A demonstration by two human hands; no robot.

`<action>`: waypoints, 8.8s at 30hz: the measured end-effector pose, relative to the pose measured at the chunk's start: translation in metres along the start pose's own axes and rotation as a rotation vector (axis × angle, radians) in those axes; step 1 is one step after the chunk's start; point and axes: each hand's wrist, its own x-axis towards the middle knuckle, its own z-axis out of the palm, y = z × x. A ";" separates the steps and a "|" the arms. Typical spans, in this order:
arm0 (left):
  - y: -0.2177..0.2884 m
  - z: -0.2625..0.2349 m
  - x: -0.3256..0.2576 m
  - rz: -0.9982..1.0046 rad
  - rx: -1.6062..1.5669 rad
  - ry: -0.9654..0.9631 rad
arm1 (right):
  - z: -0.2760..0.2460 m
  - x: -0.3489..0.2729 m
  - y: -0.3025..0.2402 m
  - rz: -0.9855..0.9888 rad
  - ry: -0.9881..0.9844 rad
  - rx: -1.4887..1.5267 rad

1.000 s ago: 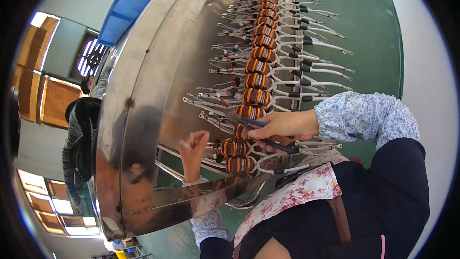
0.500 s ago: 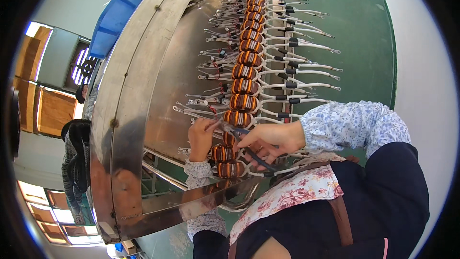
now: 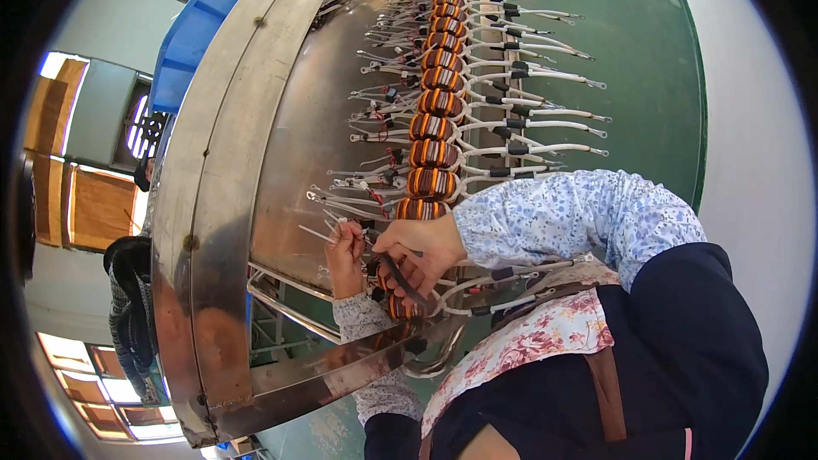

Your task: The person uses pliers to strip the insulation from white wires attached to a row of copper coils hanging from a metal rack. They then insert the stripped wire ends into the coils and secure them. The person works methodically along the rack, handling each coil individually.

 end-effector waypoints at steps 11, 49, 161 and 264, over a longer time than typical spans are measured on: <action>0.003 0.000 -0.004 0.029 -0.103 0.002 | 0.005 0.004 -0.025 0.131 0.090 -0.123; 0.015 0.005 -0.008 0.010 -0.224 -0.068 | 0.010 -0.002 0.000 -0.134 0.225 -0.277; 0.004 -0.019 0.005 -0.076 -0.243 0.111 | -0.011 0.006 -0.056 -1.417 0.869 -2.676; -0.151 -0.720 -0.194 -0.513 -0.858 0.417 | 0.257 0.655 -0.081 -1.105 1.215 -1.744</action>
